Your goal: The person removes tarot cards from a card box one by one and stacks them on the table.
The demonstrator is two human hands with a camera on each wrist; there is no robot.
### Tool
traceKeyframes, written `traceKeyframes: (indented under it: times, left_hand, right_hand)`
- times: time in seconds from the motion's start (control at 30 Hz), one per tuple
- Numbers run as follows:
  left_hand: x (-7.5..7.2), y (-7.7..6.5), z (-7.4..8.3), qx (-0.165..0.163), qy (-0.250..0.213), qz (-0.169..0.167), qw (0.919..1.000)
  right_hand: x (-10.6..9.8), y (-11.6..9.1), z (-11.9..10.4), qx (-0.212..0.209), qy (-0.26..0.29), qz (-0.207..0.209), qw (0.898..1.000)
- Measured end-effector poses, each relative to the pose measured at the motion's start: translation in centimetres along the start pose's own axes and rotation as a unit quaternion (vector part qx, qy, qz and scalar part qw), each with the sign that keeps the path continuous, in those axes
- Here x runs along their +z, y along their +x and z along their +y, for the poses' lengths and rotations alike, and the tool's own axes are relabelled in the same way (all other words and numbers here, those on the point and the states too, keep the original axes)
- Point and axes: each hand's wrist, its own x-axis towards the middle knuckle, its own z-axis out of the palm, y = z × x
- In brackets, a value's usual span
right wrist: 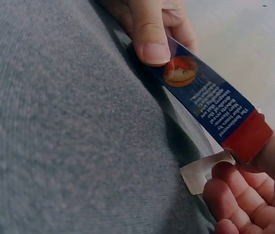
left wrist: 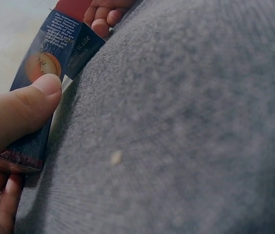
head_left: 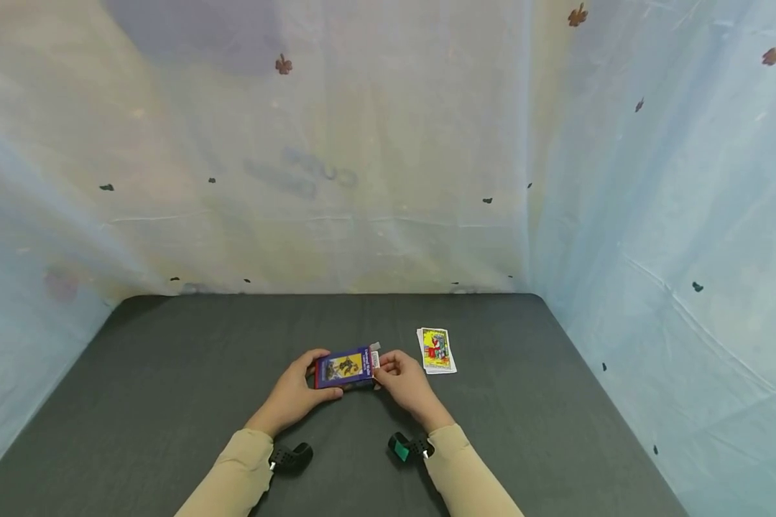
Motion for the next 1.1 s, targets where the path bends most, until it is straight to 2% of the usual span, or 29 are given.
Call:
traceKeyframes:
  times: [0.13, 0.3, 0.53, 0.63, 0.77, 0.87, 1.0, 1.1]
  left_hand:
    - [-0.1, -0.1, 0.1, -0.003, 0.002, -0.002, 1.0]
    - [-0.1, 0.0, 0.1, -0.001, 0.0, 0.0, 1.0]
    - [0.1, -0.2, 0.0, -0.005, 0.006, -0.003, 1.0]
    - [0.1, -0.1, 0.0, -0.005, 0.006, -0.002, 1.0]
    - [0.0, -0.1, 0.1, -0.007, 0.003, -0.004, 1.0]
    - [0.0, -0.1, 0.1, -0.008, 0.001, -0.003, 1.0]
    - [0.0, -0.1, 0.2, -0.008, 0.0, -0.002, 1.0]
    - [-0.1, -0.1, 0.3, -0.008, 0.0, -0.003, 1.0]
  right_hand:
    - [-0.4, -0.6, -1.3, 0.013, 0.031, 0.005, 0.999]
    - [-0.8, -1.4, -2.8, 0.028, 0.044, 0.022, 0.998]
    - [-0.5, -0.2, 0.3, 0.041, 0.087, 0.051, 0.994]
    - [-0.6, -0.1, 0.6, 0.032, 0.094, 0.056, 0.993]
    - [-1.0, -0.1, 0.5, 0.017, 0.084, 0.042, 0.995]
    - [-1.4, -0.1, 0.2, 0.012, 0.053, 0.031, 0.998]
    - [-1.7, -0.2, 0.1, 0.018, 0.007, 0.029, 0.999]
    - [-1.8, -0.1, 0.1, 0.025, -0.006, 0.032, 0.999]
